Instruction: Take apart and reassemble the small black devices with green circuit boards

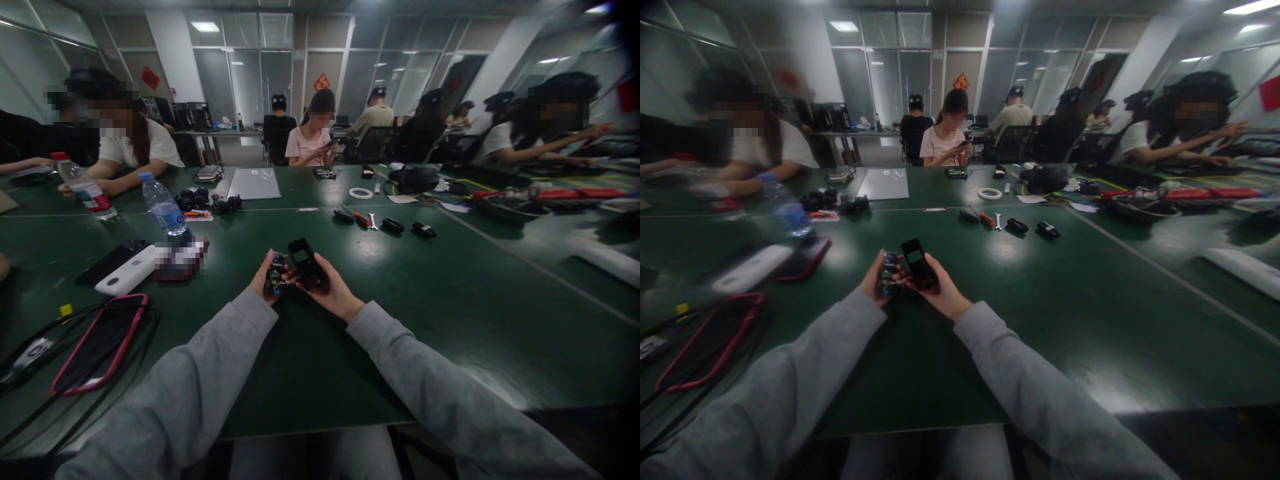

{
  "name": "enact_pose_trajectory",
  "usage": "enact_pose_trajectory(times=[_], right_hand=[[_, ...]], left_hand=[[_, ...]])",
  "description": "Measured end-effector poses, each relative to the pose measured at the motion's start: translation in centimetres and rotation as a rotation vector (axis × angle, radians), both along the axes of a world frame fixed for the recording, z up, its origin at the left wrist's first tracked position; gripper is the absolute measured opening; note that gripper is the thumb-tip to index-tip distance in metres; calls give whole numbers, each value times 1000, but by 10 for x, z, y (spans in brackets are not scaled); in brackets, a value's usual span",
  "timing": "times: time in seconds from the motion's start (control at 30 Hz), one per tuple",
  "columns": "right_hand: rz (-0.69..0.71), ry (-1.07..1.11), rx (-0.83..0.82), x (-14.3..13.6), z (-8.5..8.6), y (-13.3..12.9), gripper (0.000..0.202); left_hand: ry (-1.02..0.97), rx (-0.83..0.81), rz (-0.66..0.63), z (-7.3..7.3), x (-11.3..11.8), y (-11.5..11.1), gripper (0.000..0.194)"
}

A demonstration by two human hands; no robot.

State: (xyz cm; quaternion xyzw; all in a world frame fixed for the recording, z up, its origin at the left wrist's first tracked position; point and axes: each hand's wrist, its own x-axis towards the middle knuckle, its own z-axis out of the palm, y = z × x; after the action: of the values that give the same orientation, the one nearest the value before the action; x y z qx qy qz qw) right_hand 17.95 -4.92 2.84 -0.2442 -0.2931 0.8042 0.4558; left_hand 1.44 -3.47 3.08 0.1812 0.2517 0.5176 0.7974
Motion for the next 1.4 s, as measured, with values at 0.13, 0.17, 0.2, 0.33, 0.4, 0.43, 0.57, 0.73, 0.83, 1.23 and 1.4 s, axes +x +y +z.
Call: enact_pose_trajectory(times=[0.13, 0.17, 0.2, 0.33, 0.4, 0.43, 0.57, 0.73, 0.83, 1.23, 1.4], right_hand=[[-35, -8, -31, 0, -2, 1, 40], [-39, -8, -35, 0, -2, 0, 40], [-42, -7, -38, 0, -1, 0, 40], [-36, -14, -29, -1, 1, -1, 37], [-28, -24, -21, -1, 2, -2, 38], [-27, -31, -21, -1, 2, -2, 38], [-35, -30, -24, -1, 4, -3, 38], [-44, 7, -32, -2, 7, -4, 37], [-40, 24, -26, -2, 7, -3, 37], [-80, -116, 77, 5, 12, 1, 29], [-272, -161, 102, 15, 17, 12, 25]], left_hand=[[41, 18, 20, -3, 0, -1, 26], [48, 23, 24, -3, 0, -1, 27], [52, 28, 28, -4, 0, -2, 28], [33, 33, 4, -5, -2, -1, 28], [3, 32, -14, -5, -3, -1, 29], [-9, 32, -22, -5, -3, -1, 29], [-24, 25, -37, -4, -3, -1, 28], [14, 16, -8, -3, -3, -2, 27], [5, 35, -25, -4, -4, -1, 27], [-17, 11, -15, -4, -3, -2, 28], [-7, 21, -34, -1, -2, -3, 27]])
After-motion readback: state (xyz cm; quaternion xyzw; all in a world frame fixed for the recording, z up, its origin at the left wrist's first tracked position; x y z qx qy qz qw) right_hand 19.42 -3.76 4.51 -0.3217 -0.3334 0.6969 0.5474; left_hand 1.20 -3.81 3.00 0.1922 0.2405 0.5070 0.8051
